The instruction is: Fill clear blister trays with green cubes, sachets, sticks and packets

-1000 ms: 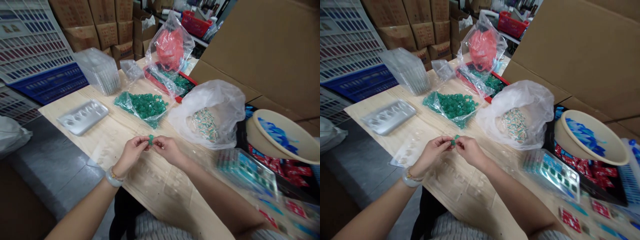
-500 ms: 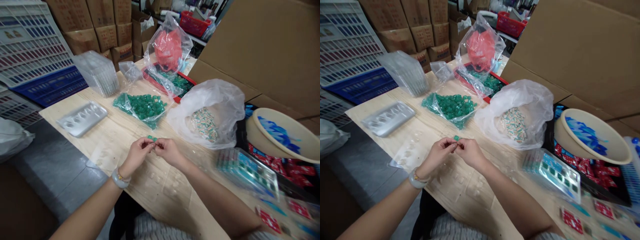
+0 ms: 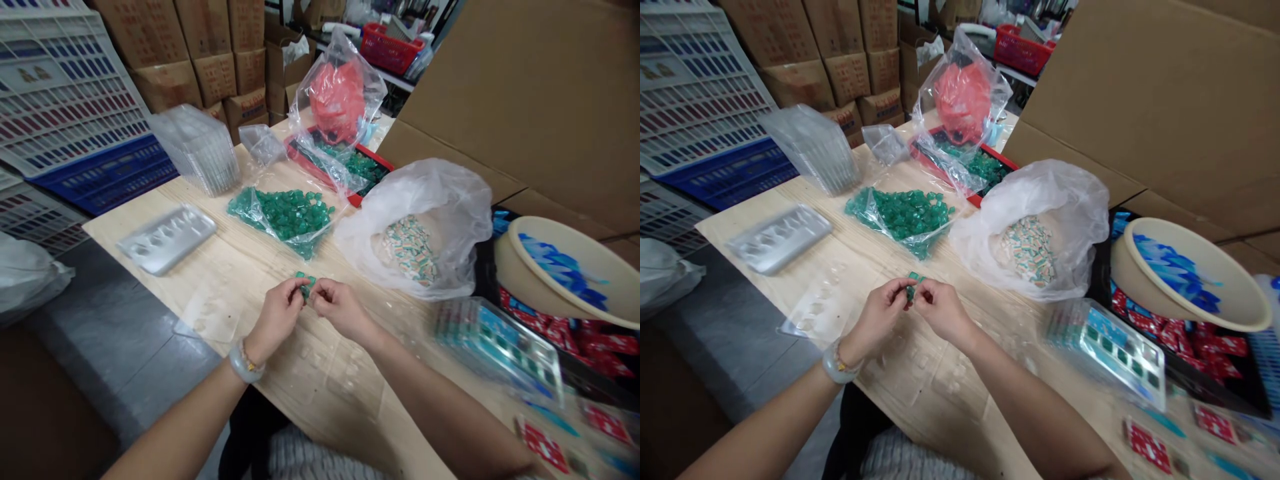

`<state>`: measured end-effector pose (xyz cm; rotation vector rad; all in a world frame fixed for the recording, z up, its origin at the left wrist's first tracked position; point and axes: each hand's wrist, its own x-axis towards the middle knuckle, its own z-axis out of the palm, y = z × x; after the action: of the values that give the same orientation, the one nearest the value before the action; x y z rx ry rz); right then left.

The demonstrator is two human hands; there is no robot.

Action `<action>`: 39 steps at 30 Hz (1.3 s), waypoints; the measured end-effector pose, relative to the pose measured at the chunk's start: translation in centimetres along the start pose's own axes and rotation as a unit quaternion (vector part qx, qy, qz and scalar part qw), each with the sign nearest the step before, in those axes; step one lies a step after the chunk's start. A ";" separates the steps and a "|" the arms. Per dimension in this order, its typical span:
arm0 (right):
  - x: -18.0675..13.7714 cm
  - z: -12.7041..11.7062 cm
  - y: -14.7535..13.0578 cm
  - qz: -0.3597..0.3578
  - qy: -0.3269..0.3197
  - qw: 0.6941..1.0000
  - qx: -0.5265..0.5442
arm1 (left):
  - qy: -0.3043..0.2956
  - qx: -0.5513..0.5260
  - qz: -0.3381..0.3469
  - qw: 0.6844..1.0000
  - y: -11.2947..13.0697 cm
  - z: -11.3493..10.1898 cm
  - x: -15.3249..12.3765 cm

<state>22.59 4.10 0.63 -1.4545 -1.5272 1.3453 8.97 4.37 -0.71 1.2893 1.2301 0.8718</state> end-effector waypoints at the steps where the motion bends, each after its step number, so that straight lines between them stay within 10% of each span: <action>1: -0.1 0.0 0.0 -0.007 0.001 1.000 -0.003 | -0.002 0.001 0.005 1.000 0.1 0.0 0.0; 12: -1.3 0.7 0.7 -0.172 0.061 0.981 -0.068 | -0.026 -0.111 -0.069 0.991 0.0 0.0 -0.2; 17: 1.0 1.5 0.8 -0.190 0.104 0.967 -0.135 | -0.022 0.090 0.029 0.995 -0.5 -1.6 0.3; 22: 5.1 1.8 0.8 -0.153 0.053 0.913 -0.374 | 0.044 0.384 0.170 0.906 -2.1 -3.5 0.5; 28: 6.4 2.9 0.8 -0.136 0.022 0.841 -0.523 | -0.004 0.460 0.181 0.869 -3.2 -3.2 0.4; 34: 5.1 3.3 1.9 -0.155 0.033 0.869 -0.468 | -0.034 0.403 0.182 0.896 -2.1 -4.6 0.5; 39: 6.5 -0.2 1.5 -0.238 0.114 0.894 -0.363 | 0.055 0.333 0.207 0.918 1.5 -7.6 6.9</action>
<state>22.03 10.17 -1.96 -1.4219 -2.1538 0.2916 3.17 12.85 0.54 2.1305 1.4304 0.8547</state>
